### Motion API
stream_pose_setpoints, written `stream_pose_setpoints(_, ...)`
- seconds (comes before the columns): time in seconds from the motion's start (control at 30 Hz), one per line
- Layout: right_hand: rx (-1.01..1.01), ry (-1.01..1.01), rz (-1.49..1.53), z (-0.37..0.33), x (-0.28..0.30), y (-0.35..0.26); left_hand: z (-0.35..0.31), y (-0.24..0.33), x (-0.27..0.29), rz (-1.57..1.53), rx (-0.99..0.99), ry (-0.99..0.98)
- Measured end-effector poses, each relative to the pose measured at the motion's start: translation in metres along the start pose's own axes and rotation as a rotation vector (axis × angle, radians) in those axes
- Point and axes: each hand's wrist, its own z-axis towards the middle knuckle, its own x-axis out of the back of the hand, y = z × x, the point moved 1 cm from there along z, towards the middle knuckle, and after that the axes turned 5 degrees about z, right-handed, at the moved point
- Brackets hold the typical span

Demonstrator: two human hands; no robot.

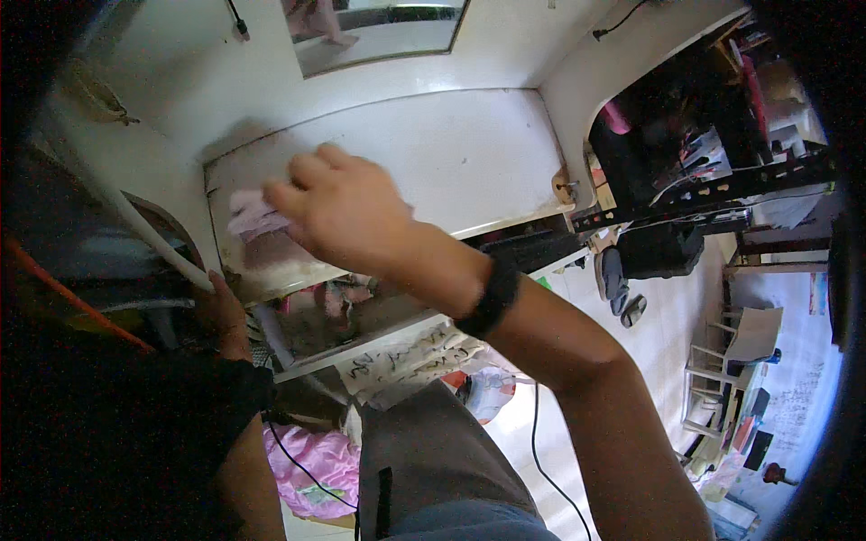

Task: The person wipes the top surface and side edges of a white cabinet with a pink cloth. The person repeatedly rubs the same areas, occasionally adjusting the cloth and repositioning hands to reach different spots on the cabinet.

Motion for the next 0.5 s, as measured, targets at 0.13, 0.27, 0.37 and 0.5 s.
stream_pose_setpoints(0.13, -0.038, -0.132, 0.011, -0.059, 0.016, 0.029, 0.006, -0.007, -0.006, 0.334, -0.055, 0.025)
stream_pose_setpoints(0.27, -0.087, -0.535, -0.153, -0.121, 0.005, 0.066, 0.009, -0.017, -0.014, 0.238, -0.069, 0.099)
stream_pose_setpoints(0.37, -0.127, -0.583, -0.188, -0.14, -0.008, 0.068, 0.006, -0.018, -0.016, 0.236, -0.155, 0.172)
stream_pose_setpoints(0.5, -0.009, -0.515, -0.125, -0.125, -0.054, 0.062, 0.001, -0.01, -0.011, 0.079, -0.025, 0.088)
